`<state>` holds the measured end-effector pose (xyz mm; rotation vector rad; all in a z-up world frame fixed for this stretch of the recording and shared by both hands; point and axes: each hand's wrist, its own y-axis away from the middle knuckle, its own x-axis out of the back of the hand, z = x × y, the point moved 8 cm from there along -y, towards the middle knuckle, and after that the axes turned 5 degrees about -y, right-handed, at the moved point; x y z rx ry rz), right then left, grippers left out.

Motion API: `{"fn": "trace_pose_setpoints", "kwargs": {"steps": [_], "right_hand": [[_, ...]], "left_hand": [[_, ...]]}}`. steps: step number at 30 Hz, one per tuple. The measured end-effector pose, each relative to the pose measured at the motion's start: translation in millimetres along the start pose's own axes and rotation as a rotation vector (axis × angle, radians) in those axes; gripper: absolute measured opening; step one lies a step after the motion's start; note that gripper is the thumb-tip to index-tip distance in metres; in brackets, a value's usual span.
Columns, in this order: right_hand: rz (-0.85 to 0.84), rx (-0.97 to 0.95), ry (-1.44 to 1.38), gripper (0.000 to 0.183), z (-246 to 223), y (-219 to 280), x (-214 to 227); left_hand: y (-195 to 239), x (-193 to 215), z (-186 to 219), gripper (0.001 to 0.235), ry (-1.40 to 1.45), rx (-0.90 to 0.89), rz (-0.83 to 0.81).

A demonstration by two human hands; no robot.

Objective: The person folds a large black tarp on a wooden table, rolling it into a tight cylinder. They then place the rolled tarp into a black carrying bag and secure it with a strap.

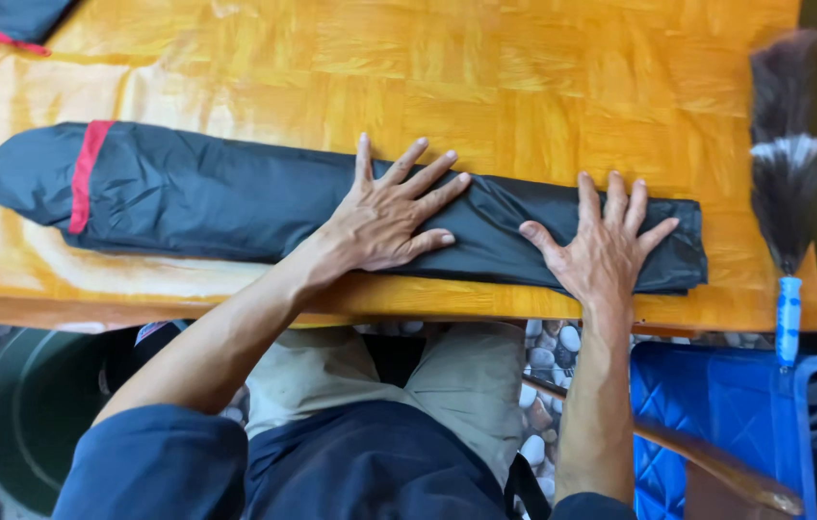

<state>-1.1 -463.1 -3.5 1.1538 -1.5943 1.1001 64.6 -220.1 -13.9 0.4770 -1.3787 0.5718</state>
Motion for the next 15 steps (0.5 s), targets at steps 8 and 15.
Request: {"fn": "trace_pose_setpoints", "kwargs": {"steps": [8,15], "right_hand": [[0.113,0.087,-0.002,0.099,-37.1,-1.5,12.8],[-0.067,0.410,-0.293,0.095,-159.7,-3.8,-68.1]], "left_hand": [[6.8,8.9,7.4,0.076,-0.054,-0.027,0.125],[8.5,-5.6,-2.7,0.076,-0.046,-0.011,0.101]]}}
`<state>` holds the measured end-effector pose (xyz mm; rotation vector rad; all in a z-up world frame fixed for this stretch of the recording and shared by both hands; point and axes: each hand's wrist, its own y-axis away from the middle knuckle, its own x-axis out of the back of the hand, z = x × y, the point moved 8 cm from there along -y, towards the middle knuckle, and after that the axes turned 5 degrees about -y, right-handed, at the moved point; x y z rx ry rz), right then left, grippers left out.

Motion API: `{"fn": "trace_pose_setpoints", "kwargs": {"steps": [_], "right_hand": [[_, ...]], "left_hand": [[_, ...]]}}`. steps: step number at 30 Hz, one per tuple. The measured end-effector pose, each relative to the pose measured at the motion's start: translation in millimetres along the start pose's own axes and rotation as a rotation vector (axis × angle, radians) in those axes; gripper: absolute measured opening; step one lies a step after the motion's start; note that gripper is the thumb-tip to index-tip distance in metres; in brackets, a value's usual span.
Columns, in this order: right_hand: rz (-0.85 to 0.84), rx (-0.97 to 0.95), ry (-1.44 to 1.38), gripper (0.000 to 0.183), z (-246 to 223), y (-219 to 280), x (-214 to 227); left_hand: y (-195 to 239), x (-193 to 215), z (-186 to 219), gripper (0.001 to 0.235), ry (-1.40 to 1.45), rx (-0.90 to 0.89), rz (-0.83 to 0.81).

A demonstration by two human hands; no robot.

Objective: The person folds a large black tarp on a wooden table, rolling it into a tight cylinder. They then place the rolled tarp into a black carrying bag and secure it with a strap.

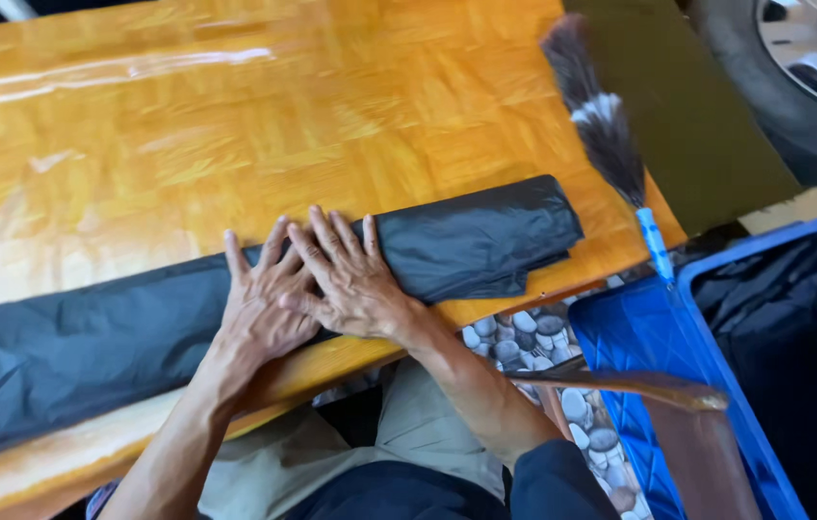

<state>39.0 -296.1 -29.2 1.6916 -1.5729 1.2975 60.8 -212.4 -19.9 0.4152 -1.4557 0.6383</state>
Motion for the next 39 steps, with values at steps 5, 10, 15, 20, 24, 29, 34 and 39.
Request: {"fn": "trace_pose_setpoints", "kwargs": {"steps": [5,10,15,20,24,29,34,39], "right_hand": [[-0.053,-0.147,0.125,0.097,53.1,15.8,31.5],[-0.013,-0.287,0.225,0.093,121.1,50.5,69.3],[-0.049,-0.454,0.318,0.087,140.7,62.1,103.6],[-0.016,-0.666,0.246,0.089,178.6,92.3,142.8],[0.019,-0.653,0.230,0.080,167.3,85.0,154.0],[0.061,-0.475,0.312,0.083,169.6,87.7,146.1],[0.064,-0.571,0.235,0.087,178.9,93.7,148.4],[0.070,-0.607,0.132,0.082,179.6,93.6,146.2]], "left_hand": [[-5.0,2.8,0.2,0.080,-0.012,-0.001,0.013],[-3.5,2.8,0.4,0.081,0.009,0.000,0.010],[-1.3,6.9,-0.5,0.081,-0.012,0.034,0.025],[-2.0,11.6,0.9,0.079,-0.045,0.073,0.022],[5.9,18.9,-8.0,0.081,-0.043,0.166,-0.009],[63.6,32.7,-61.4,0.082,-0.154,0.354,0.143],[106.1,47.3,-108.8,0.085,-0.181,0.448,0.174],[141.6,54.8,-165.7,0.101,-0.104,0.730,-0.072]]}}
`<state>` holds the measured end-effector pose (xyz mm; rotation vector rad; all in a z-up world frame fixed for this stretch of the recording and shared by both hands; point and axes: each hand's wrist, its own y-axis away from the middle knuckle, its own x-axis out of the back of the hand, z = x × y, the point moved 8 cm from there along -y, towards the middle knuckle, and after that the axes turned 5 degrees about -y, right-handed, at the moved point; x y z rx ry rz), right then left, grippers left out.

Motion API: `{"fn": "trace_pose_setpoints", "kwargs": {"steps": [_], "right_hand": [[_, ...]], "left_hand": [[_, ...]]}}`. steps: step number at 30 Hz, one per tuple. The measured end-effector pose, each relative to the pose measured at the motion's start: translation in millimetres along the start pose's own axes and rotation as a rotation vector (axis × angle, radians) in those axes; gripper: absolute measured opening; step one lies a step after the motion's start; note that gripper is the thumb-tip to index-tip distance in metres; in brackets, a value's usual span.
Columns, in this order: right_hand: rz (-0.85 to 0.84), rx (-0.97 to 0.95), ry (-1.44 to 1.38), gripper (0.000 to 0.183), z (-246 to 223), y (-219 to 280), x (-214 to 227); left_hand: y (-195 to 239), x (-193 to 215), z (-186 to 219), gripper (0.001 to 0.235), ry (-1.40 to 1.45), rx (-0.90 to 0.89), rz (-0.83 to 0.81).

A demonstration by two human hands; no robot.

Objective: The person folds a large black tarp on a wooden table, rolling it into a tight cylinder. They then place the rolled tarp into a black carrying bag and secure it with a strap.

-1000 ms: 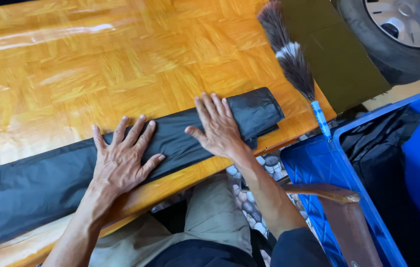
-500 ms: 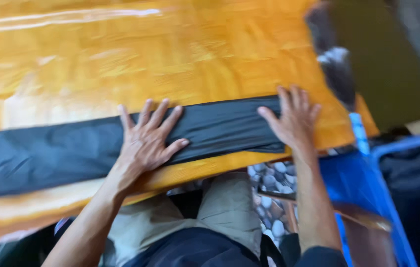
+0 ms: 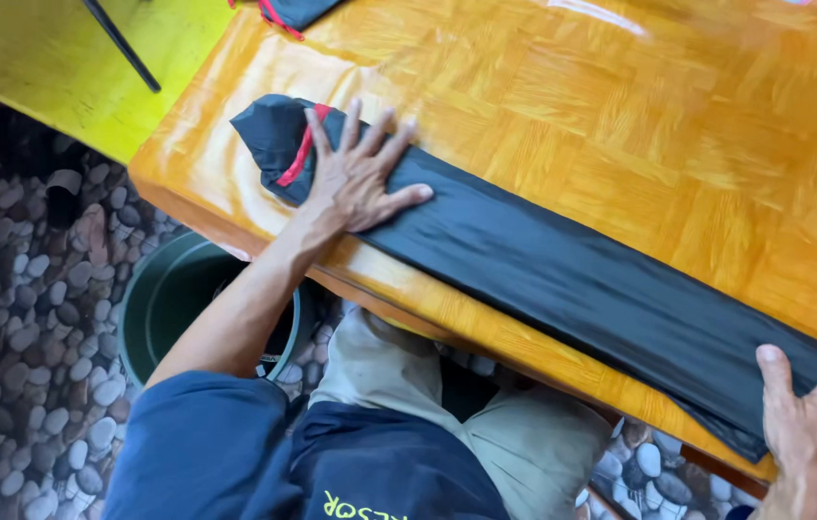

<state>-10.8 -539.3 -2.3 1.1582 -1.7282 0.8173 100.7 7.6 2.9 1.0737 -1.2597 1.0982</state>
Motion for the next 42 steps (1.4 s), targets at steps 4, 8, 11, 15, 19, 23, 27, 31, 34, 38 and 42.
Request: {"fn": "trace_pose_setpoints", "kwargs": {"steps": [4,8,11,15,19,23,27,31,34,38,42], "right_hand": [[0.119,0.146,0.126,0.079,6.1,8.2,2.4],[0.050,0.062,0.072,0.088,5.1,1.6,3.8],[0.030,0.054,0.050,0.088,-0.6,2.0,2.3],[0.007,0.019,0.038,0.094,-0.3,2.4,4.6],[0.011,-0.032,0.039,0.091,6.6,3.5,6.7],[0.045,-0.010,0.056,0.088,9.7,4.4,5.7],[0.044,-0.027,0.052,0.090,14.5,1.9,2.6],[0.096,-0.053,0.095,0.086,14.1,4.0,8.0],[0.007,-0.111,0.048,0.089,17.0,5.8,7.4],[0.070,-0.068,-0.030,0.084,25.8,2.2,5.5],[0.494,0.087,-0.226,0.060,39.8,37.1,13.5]], "left_hand": [[3.7,-6.8,-3.1,0.100,0.012,-0.004,-0.097],[6.2,6.8,-17.0,0.104,0.053,0.079,0.212],[12.9,10.4,-36.1,0.104,0.056,0.187,0.218],[10.0,15.5,-33.8,0.104,0.112,0.312,0.022],[2.1,21.6,8.0,0.094,0.070,0.345,-0.120],[-12.8,2.5,131.6,0.089,0.052,-0.161,-0.161],[-2.6,-16.7,271.9,0.078,-0.049,-0.818,0.097],[1.4,-22.0,359.5,0.075,0.045,-1.034,-0.103],[-1.2,-29.0,384.0,0.072,0.113,-1.069,-0.071],[-7.1,-28.6,386.7,0.071,0.100,-1.065,-0.097],[-4.4,-28.8,381.6,0.070,0.126,-1.039,-0.128]]}}
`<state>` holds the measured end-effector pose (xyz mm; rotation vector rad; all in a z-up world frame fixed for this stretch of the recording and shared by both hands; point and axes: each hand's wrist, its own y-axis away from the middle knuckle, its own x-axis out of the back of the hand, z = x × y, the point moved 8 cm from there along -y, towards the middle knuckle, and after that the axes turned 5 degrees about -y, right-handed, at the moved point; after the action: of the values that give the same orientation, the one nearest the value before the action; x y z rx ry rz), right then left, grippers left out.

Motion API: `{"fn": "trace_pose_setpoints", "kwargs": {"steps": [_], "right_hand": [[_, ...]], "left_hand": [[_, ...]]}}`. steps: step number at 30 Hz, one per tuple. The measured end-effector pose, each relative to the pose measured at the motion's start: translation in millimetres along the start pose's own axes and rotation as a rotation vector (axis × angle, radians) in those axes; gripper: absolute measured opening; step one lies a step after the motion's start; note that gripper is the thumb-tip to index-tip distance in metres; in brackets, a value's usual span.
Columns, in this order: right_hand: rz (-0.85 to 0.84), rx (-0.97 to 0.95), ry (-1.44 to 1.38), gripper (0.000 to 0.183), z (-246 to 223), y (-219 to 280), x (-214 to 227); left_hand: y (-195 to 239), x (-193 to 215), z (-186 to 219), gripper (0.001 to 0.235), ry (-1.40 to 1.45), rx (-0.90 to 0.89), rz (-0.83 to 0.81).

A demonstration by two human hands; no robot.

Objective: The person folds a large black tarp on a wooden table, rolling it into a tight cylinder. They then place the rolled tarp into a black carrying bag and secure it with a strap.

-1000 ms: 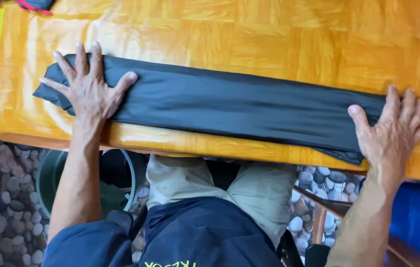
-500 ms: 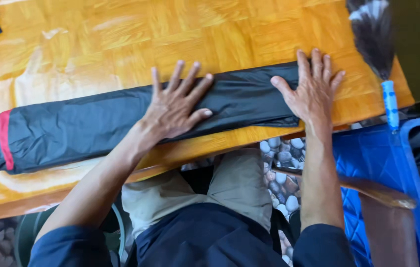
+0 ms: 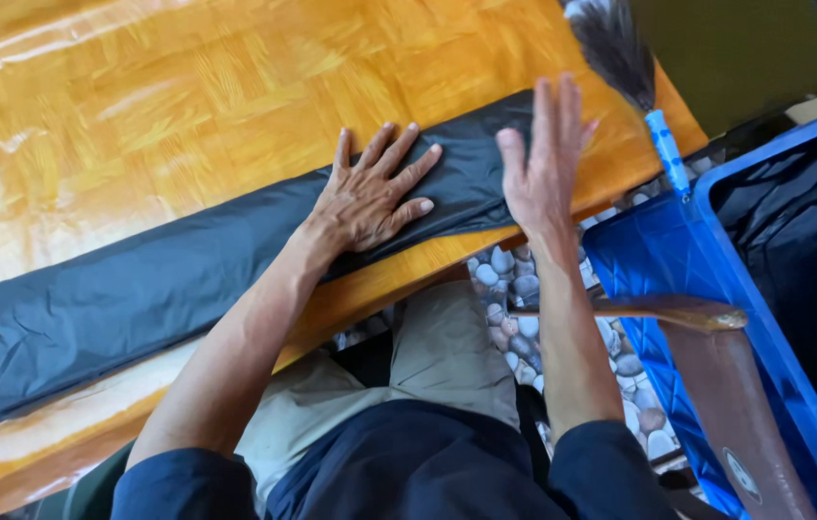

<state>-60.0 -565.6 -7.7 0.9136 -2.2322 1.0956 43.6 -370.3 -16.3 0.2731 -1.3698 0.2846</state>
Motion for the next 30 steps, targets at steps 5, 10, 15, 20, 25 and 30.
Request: {"fn": "trace_pose_setpoints", "kwargs": {"steps": [5,10,15,20,25,30], "right_hand": [[0.679,-0.074,-0.367,0.039,-20.3,113.3,48.1],[0.691,-0.575,-0.413,0.022,111.7,232.5,-54.4],[-0.498,-0.601,0.430,0.035,133.8,206.8,-163.1],[-0.504,-0.367,0.413,0.032,106.0,196.1,-130.0],[-0.561,-0.113,0.367,0.028,58.9,224.6,-106.8],[-0.672,-0.524,-0.195,0.021,-21.8,209.8,-7.2]], "left_hand": [[2.1,6.4,3.5,0.069,0.036,-0.013,0.016],[2.2,6.0,1.2,0.070,0.076,-0.027,0.040],[1.8,9.5,0.2,0.070,0.104,-0.003,0.016],[-0.3,7.6,1.1,0.071,0.072,0.007,-0.007],[1.0,7.5,2.2,0.071,0.069,0.028,-0.051],[-1.1,3.8,1.4,0.071,0.039,0.047,-0.064]]}}
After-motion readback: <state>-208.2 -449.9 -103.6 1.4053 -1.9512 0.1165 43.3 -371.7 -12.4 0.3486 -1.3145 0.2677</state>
